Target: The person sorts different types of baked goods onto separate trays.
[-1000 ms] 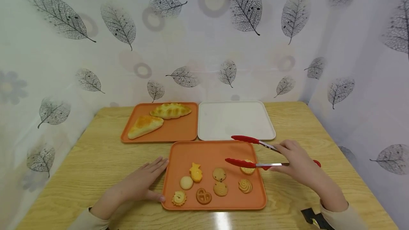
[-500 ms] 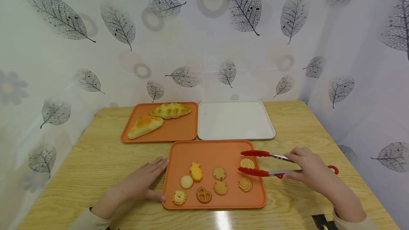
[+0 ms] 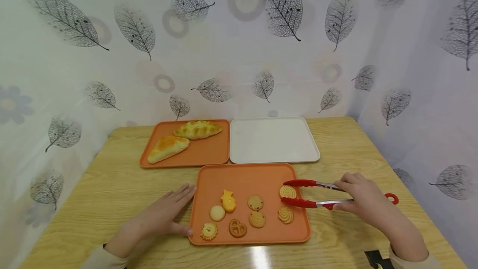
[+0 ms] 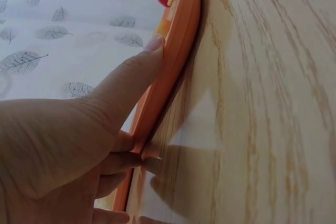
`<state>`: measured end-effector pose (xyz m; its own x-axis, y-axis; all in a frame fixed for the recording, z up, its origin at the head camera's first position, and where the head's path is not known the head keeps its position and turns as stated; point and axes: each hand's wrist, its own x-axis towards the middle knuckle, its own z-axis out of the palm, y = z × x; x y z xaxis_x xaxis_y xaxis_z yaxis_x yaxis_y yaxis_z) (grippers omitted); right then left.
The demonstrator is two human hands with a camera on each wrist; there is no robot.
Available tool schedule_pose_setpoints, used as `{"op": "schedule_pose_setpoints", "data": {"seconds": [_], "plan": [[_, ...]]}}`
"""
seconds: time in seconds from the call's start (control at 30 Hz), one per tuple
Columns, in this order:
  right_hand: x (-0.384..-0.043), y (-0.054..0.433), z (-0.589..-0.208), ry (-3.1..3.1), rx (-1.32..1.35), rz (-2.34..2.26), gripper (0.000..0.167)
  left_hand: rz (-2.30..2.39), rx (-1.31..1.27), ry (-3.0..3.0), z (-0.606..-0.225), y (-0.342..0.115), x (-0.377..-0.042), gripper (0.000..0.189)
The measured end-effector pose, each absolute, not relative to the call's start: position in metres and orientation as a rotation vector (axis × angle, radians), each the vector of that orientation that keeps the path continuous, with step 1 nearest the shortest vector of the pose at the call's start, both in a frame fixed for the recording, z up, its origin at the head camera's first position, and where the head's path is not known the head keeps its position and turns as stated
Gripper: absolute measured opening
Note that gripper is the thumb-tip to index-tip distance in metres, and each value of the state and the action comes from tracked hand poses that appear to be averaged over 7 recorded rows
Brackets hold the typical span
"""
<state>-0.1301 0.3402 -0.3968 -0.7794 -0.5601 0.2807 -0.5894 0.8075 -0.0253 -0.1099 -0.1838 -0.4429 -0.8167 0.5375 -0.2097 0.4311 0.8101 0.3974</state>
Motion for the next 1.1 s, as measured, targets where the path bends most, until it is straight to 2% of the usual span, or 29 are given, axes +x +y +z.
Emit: {"op": "schedule_pose_setpoints", "data": {"seconds": [0.4, 1.1], "plan": [[-0.138, 0.341, -0.395, -2.685, 0.888, 0.187, 0.049, 0.48, 0.75, 2.675, -0.442, -0.185, -0.11, 0.112], [-0.186, 0.34, -0.383, -2.612, 0.925, 0.215, 0.049, 0.466, 0.74, 2.671, -0.441, -0.188, -0.115, 0.112]]}}
